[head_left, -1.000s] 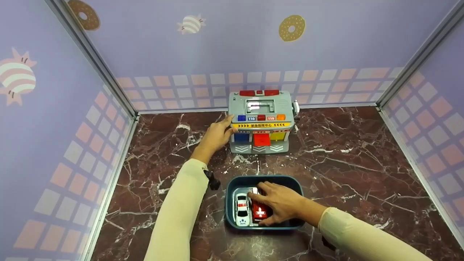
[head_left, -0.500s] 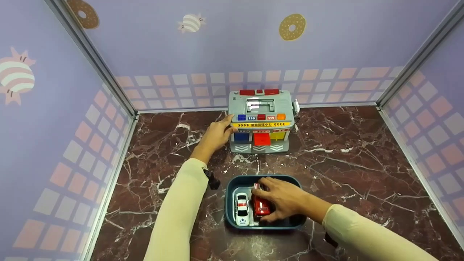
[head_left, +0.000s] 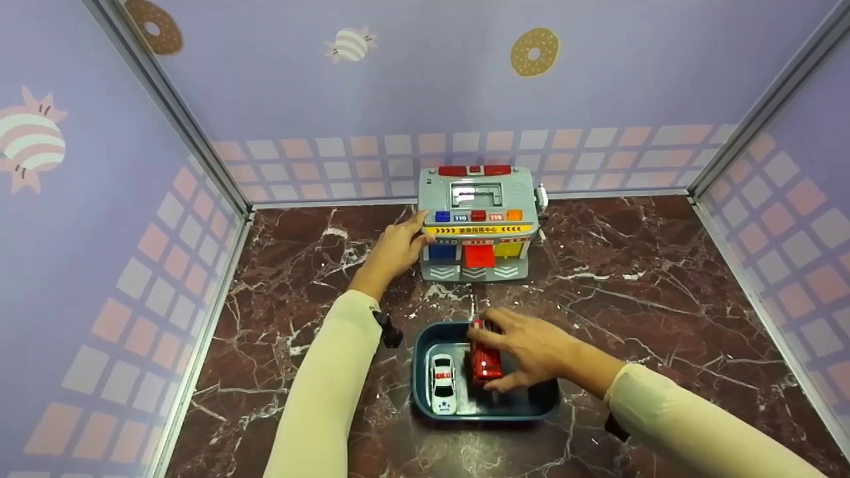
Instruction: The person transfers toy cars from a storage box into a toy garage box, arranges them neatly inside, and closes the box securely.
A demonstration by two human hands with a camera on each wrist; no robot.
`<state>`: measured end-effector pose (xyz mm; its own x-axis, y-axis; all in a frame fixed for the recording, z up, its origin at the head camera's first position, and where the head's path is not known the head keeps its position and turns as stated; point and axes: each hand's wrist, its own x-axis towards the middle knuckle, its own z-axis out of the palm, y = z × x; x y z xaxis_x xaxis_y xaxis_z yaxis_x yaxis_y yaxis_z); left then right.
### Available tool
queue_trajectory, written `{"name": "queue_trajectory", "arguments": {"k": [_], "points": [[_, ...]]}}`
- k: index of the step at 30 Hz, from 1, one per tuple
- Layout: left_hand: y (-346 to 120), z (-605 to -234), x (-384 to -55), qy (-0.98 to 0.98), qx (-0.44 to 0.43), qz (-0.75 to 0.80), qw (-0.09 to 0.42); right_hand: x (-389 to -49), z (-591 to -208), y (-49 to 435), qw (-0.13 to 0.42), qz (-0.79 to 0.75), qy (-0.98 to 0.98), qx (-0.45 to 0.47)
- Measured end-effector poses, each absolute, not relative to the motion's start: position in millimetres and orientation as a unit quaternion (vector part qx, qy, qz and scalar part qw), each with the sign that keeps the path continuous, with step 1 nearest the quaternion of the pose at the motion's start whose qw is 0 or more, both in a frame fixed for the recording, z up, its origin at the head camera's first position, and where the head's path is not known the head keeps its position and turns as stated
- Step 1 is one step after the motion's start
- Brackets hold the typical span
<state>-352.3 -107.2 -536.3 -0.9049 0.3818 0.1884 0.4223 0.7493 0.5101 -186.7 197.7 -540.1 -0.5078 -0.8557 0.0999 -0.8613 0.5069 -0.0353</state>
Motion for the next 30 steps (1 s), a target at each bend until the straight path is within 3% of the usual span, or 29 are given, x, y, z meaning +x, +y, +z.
{"name": "queue_trajectory", "arguments": {"k": [30], "points": [[-108,-537,-352,-0.935,-0.213,-0.281,0.036,-231,-510,213,0.040,0.044,-0.877,0.477]]}}
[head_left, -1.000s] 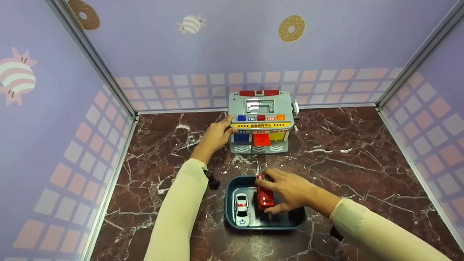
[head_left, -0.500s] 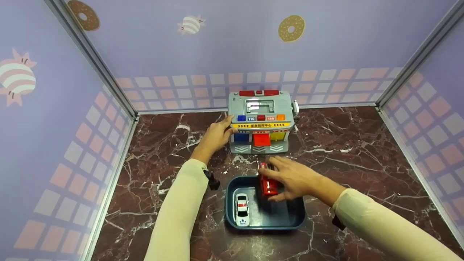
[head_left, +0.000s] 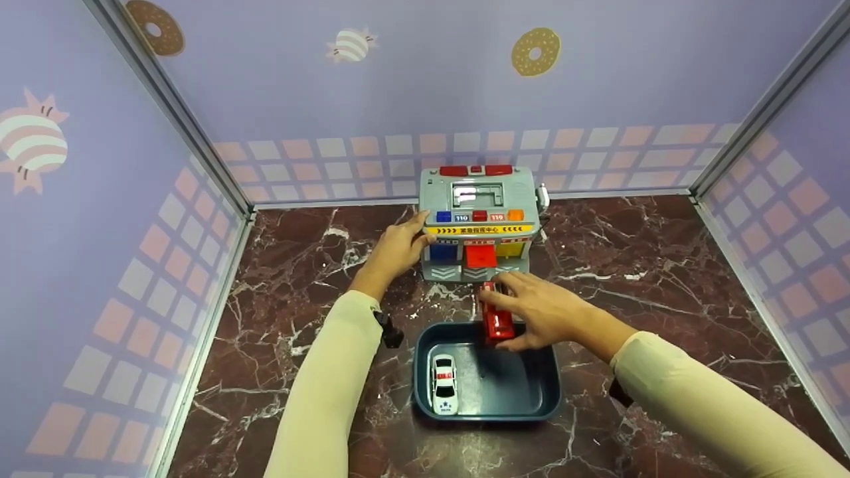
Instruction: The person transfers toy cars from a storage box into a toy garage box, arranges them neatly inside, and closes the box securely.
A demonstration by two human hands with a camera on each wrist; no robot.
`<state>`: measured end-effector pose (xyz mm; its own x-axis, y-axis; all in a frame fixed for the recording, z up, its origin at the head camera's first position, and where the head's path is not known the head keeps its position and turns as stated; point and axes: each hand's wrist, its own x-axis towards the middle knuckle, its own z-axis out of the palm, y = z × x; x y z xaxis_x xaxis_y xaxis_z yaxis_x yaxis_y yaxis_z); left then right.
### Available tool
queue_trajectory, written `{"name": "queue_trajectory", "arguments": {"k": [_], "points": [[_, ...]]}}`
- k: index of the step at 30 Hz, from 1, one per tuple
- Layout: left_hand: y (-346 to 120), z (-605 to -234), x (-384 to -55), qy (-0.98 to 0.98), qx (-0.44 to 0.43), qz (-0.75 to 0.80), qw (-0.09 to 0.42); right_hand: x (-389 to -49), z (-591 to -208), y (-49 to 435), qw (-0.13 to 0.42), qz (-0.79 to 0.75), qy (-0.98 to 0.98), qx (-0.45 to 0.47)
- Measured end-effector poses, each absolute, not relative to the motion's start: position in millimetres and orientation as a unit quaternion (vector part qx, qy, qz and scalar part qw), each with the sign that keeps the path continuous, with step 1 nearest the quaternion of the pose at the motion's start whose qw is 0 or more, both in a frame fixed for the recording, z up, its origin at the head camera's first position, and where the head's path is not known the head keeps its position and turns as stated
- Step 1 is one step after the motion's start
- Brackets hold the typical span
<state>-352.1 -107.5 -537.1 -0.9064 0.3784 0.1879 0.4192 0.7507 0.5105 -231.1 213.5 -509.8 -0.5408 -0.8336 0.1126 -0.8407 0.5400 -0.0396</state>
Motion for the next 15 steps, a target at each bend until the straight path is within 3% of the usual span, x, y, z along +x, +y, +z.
{"name": "queue_trajectory", "arguments": {"k": [15], "points": [[-107,-537,-353,-0.937,-0.221,-0.269,0.038,-245,-515,232,0.039,0.054,-0.887,0.457]]}}
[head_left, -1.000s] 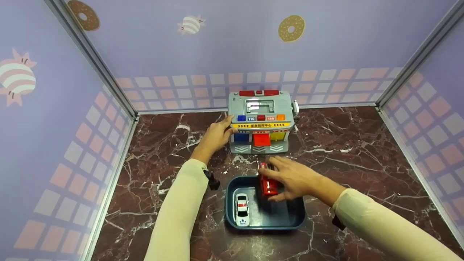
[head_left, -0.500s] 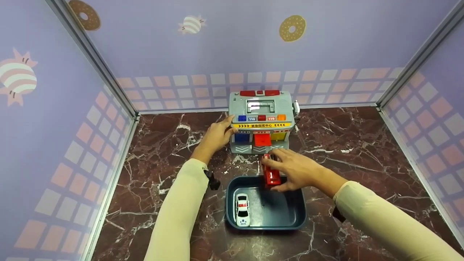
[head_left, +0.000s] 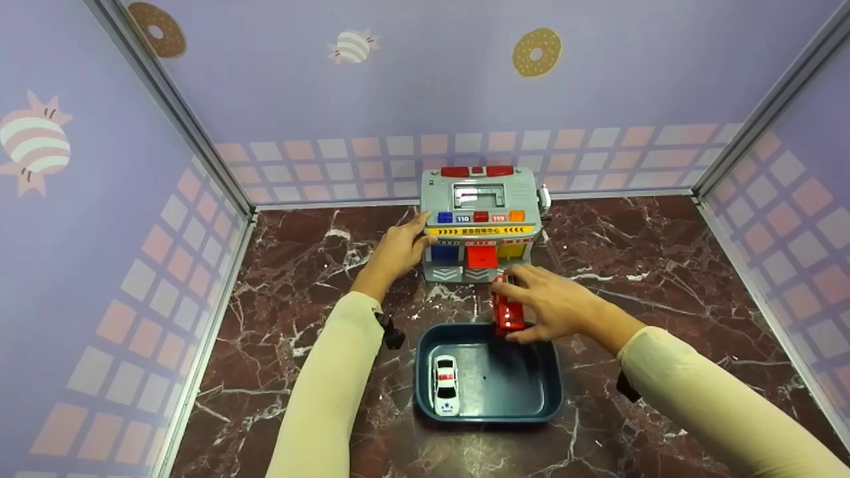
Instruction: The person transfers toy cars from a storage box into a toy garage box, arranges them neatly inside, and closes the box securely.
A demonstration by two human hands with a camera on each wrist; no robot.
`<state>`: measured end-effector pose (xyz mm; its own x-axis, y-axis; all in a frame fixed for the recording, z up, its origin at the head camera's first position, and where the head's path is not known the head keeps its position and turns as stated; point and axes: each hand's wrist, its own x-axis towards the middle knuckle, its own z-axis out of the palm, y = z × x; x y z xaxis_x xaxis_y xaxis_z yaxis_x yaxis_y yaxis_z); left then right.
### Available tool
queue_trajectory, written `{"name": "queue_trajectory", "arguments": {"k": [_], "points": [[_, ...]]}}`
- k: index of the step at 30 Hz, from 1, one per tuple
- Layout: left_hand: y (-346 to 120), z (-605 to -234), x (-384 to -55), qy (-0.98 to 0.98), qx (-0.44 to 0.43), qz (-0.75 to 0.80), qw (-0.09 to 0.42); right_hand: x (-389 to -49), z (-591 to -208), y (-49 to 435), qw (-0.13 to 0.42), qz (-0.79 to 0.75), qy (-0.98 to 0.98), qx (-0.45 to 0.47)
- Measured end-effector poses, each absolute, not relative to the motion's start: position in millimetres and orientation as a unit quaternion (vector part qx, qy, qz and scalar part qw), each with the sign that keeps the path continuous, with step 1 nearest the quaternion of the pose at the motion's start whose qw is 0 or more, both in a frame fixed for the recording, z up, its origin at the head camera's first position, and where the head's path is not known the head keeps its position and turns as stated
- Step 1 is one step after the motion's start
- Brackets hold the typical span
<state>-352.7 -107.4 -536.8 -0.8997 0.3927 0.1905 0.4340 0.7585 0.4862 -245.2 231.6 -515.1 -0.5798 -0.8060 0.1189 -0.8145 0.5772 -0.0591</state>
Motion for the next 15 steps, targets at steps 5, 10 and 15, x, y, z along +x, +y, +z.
{"name": "queue_trajectory", "arguments": {"k": [5,10,15], "points": [[-108,-537,-353,-0.936,-0.220,-0.270,0.041,-252,-518,242,0.036,0.068,-0.893,0.443],[-108,-537,-353,-0.936,-0.218,-0.273,0.040,-258,-521,251,0.034,0.073,-0.901,0.425],[-109,-537,-353,-0.932,-0.223,-0.281,0.040,-263,-523,256,0.031,0.080,-0.911,0.403]]}}
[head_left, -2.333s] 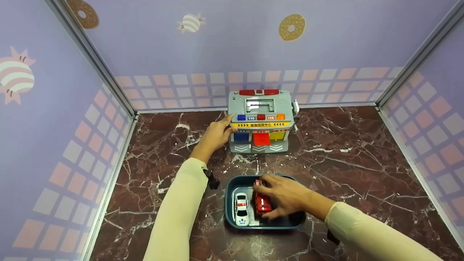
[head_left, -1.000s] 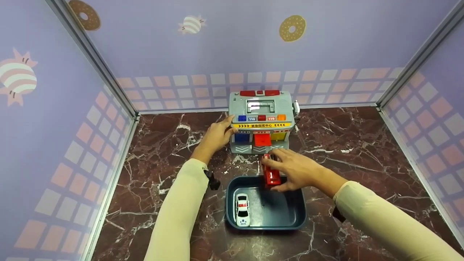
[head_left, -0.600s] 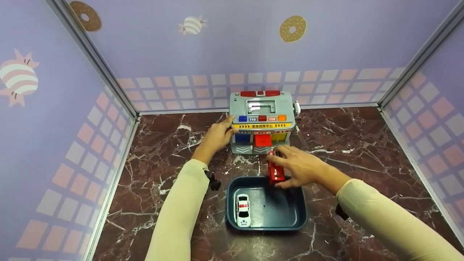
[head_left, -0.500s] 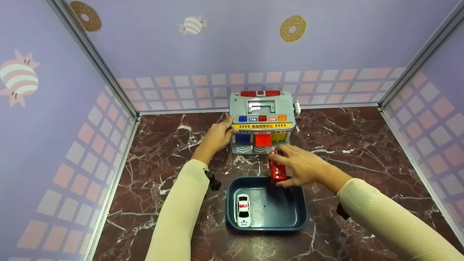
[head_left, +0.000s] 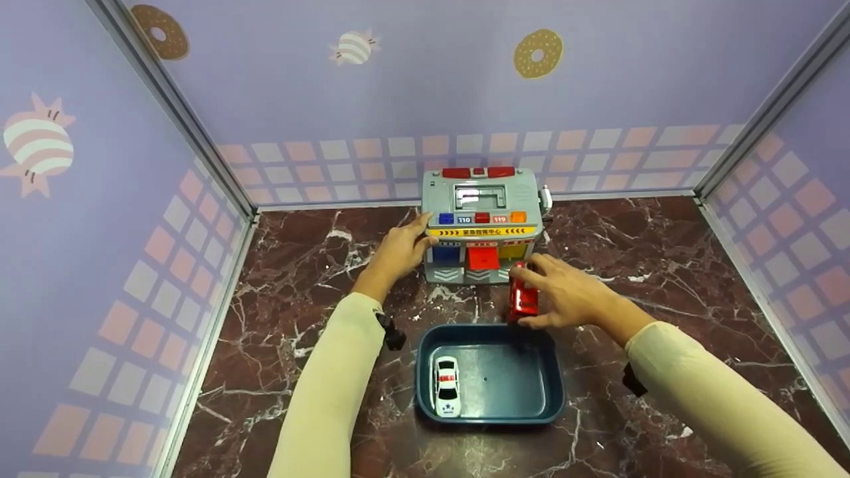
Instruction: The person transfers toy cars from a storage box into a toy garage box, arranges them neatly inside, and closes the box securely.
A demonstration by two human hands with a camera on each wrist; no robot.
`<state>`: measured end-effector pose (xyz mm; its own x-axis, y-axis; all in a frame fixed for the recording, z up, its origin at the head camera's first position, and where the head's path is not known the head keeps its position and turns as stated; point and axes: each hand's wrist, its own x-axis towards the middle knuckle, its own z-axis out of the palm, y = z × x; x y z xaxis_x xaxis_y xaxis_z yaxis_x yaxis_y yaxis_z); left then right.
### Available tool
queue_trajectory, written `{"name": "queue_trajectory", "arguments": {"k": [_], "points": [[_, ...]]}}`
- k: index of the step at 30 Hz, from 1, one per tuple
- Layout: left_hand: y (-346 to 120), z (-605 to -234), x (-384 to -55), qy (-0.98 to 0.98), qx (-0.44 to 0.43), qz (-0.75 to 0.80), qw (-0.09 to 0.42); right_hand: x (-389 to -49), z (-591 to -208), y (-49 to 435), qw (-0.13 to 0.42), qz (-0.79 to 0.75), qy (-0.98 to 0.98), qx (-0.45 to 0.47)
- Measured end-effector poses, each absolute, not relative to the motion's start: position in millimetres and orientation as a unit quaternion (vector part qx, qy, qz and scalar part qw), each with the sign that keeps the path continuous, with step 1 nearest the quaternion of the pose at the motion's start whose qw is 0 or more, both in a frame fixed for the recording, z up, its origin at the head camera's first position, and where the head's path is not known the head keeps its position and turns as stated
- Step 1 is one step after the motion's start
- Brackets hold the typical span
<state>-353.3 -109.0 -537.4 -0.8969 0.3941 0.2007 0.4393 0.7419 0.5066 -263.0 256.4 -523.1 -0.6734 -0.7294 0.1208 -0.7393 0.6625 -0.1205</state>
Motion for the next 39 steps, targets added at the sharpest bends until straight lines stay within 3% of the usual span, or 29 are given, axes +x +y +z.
{"name": "queue_trajectory", "arguments": {"k": [12,39], "points": [[-108,-539,-353,-0.933,-0.222,-0.282,0.044,-275,-536,256,0.015,0.110,-0.926,0.360],[-108,-540,-353,-0.934,-0.220,-0.280,0.043,-291,-566,229,-0.004,0.079,-0.926,0.370]]}}
